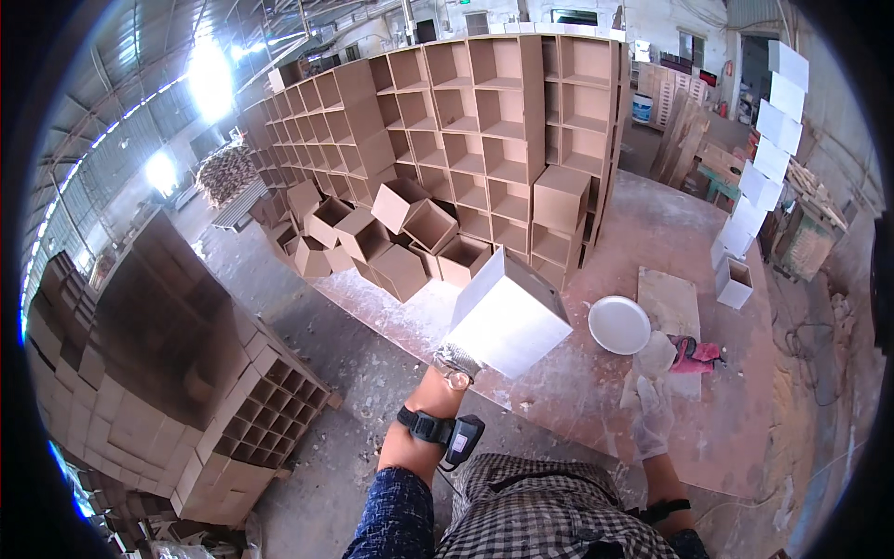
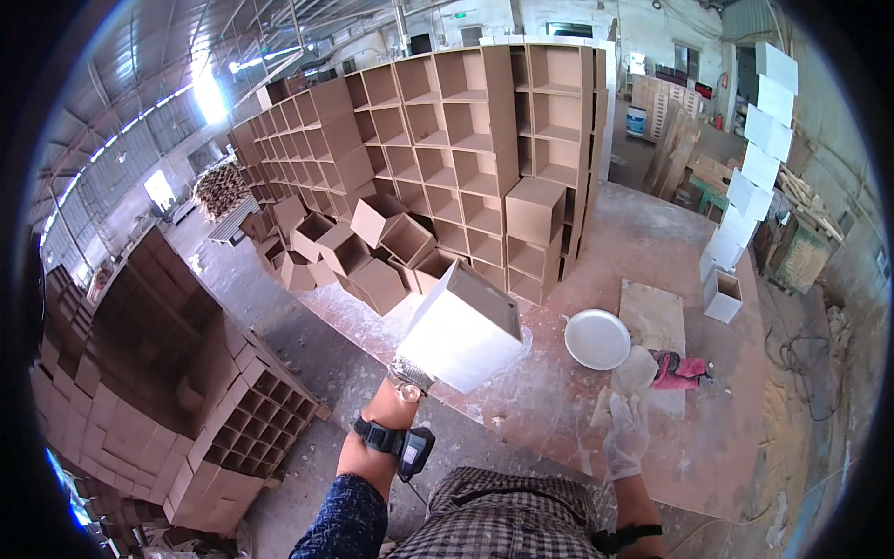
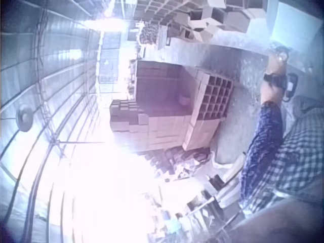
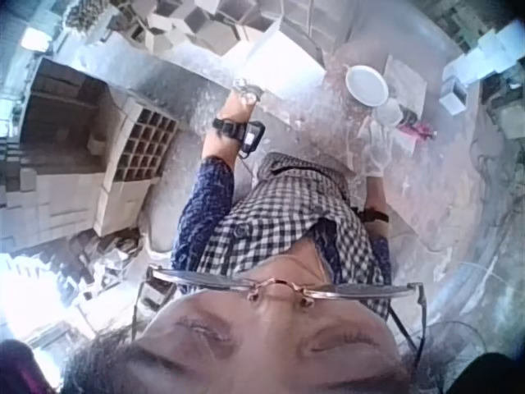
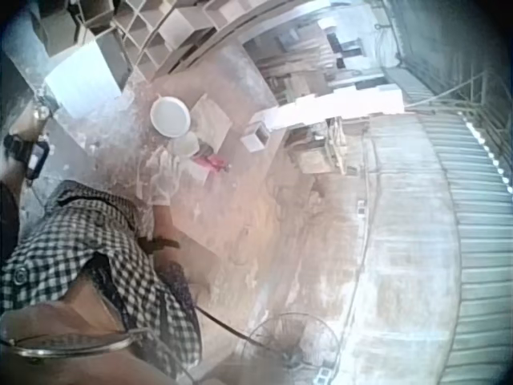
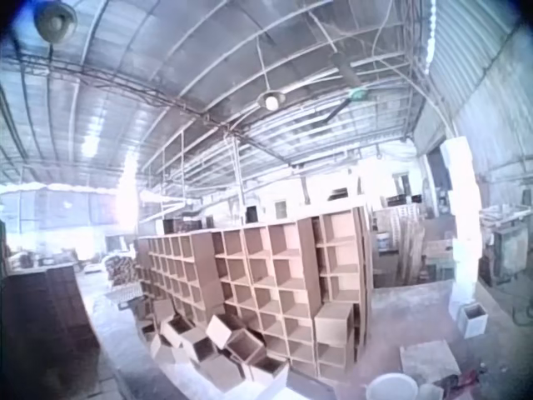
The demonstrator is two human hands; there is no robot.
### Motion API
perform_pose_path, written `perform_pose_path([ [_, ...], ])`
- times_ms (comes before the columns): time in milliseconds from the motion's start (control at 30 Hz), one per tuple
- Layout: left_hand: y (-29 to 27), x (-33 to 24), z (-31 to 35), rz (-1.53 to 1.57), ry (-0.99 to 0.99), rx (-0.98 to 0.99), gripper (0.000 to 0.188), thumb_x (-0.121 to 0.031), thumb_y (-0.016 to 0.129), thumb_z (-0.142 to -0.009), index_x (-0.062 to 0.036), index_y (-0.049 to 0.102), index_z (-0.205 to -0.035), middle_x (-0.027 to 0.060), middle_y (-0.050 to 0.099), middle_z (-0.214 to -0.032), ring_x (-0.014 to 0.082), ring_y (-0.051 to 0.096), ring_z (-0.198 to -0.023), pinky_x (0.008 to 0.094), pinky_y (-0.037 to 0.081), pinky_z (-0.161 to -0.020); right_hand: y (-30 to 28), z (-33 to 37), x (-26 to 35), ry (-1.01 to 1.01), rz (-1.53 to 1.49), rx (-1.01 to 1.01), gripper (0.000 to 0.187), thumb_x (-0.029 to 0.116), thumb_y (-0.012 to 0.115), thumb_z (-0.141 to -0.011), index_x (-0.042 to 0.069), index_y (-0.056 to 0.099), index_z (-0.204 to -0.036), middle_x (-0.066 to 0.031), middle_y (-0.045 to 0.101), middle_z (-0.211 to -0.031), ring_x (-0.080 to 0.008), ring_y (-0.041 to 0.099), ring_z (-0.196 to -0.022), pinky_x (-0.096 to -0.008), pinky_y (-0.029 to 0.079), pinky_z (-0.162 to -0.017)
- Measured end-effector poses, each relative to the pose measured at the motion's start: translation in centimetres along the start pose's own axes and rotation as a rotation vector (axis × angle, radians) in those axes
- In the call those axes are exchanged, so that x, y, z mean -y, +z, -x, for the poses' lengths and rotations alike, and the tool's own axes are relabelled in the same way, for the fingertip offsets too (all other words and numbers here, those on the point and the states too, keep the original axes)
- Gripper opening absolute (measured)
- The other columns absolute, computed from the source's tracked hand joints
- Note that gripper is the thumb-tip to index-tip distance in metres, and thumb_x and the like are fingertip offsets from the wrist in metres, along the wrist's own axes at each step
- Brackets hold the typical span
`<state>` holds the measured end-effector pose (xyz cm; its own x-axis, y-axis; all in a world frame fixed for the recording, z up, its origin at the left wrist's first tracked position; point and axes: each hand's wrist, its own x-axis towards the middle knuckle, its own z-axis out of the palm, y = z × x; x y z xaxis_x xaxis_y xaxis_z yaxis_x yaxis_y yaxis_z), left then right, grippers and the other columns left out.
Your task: The person uses a piece of white fibrous material to wipe and clean the interior and exterior of small wooden square boxes.
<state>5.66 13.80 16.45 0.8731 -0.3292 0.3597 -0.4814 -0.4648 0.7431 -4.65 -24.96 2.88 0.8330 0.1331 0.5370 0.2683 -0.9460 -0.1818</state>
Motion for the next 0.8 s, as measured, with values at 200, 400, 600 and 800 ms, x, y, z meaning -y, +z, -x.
perform_pose_path([
  [200, 3.7, -2.6, -3.4, 0.035, 0.105, 0.103, 0.047, -0.031, 0.054, -0.093, -0.0106, 0.044, -0.134, 0.0076, 0.051, -0.134, 0.0216, 0.05, -0.121, 0.0352, 0.043, -0.099, -1.8, -0.7, -0.1, 0.103, -0.482, -0.177, 0.055, -0.003, 0.048, -0.078, 0.0, 0.046, -0.133, -0.0189, 0.054, -0.129, -0.0366, 0.047, -0.125, -0.0392, 0.034, -0.107],
  [400, 10.6, -6.5, -7.9, 0.096, 0.212, 0.232, 0.047, -0.031, 0.052, -0.094, -0.0107, 0.042, -0.136, 0.0079, 0.049, -0.136, 0.0218, 0.049, -0.122, 0.0357, 0.043, -0.1, -11.4, -5.9, 1.3, 0.149, -0.638, -0.429, 0.051, -0.001, 0.048, -0.081, -0.003, 0.046, -0.133, -0.0223, 0.052, -0.129, -0.0394, 0.047, -0.123, -0.0427, 0.034, -0.107],
  [600, 20.8, -9.3, -12.4, 0.638, 0.314, 0.27, 0.051, -0.029, 0.053, -0.096, -0.0128, 0.036, -0.141, 0.0084, 0.039, -0.145, 0.022, 0.036, -0.134, 0.037, 0.03, -0.11, -19.5, -11.1, -1.0, -0.268, -0.326, -0.547, 0.048, 0.006, 0.054, -0.077, -0.002, 0.051, -0.125, -0.0216, 0.055, -0.124, -0.0433, 0.051, -0.118, -0.0513, 0.034, -0.105],
  [800, 26.5, -19.7, -17.2, 1.281, -0.113, 0.65, 0.043, -0.024, 0.04, -0.101, -0.0059, 0.035, -0.14, 0.009, 0.045, -0.138, 0.0206, 0.049, -0.122, 0.0369, 0.041, -0.103, -18.8, -12.1, -4.8, -0.129, -0.254, -0.443, 0.051, 0.011, 0.063, -0.07, 0.005, 0.057, -0.12, -0.0154, 0.059, -0.119, -0.0373, 0.053, -0.117, -0.0496, 0.038, -0.101],
])
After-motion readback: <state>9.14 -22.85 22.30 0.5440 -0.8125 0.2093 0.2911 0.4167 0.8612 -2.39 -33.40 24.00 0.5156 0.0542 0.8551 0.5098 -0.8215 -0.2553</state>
